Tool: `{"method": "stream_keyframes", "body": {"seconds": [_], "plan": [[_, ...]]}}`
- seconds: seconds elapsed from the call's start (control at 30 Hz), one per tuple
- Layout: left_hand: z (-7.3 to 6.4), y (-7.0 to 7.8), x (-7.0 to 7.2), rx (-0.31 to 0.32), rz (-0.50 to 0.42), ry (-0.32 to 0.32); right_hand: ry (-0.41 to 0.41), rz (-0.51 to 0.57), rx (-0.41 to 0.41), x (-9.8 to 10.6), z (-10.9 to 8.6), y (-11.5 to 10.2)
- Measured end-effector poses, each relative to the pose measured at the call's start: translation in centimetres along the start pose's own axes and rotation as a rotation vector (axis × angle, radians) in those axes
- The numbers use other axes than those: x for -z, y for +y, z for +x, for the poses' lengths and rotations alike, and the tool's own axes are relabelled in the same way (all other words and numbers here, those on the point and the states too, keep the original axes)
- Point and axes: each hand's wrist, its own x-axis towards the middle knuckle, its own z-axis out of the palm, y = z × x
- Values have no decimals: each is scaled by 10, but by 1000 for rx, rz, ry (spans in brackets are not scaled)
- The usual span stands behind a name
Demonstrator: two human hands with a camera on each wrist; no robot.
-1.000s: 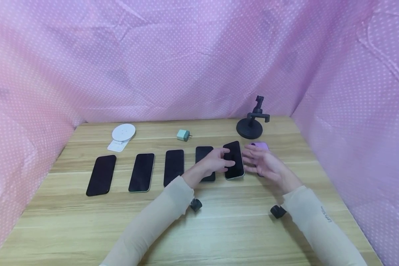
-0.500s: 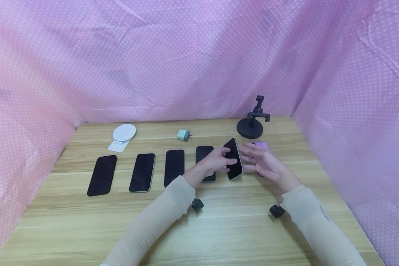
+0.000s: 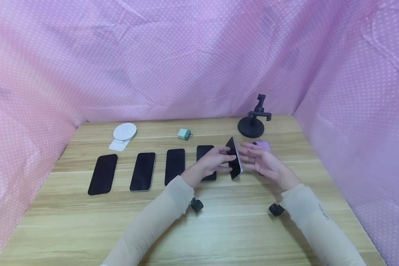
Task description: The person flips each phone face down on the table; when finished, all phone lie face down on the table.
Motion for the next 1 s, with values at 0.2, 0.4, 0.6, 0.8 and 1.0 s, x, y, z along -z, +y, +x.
{"method": "stream_keyframes", "body": {"seconds": [0.2, 0.4, 0.6, 0.8, 1.0], "plan": [[0, 0, 1, -10, -63, -34, 3, -33, -33, -2, 3, 0], [0, -1, 1, -2, -88, -46, 18, -44, -75, -2, 3, 1], [1, -2, 0, -25, -73, -76, 24, -56, -76, -3, 3, 1], [2, -3, -2, -20, -60, -87, 17, -59, -78, -3, 1, 2], [3, -5, -1, -26, -45, -99, 29, -64, -92, -2, 0, 2]]}}
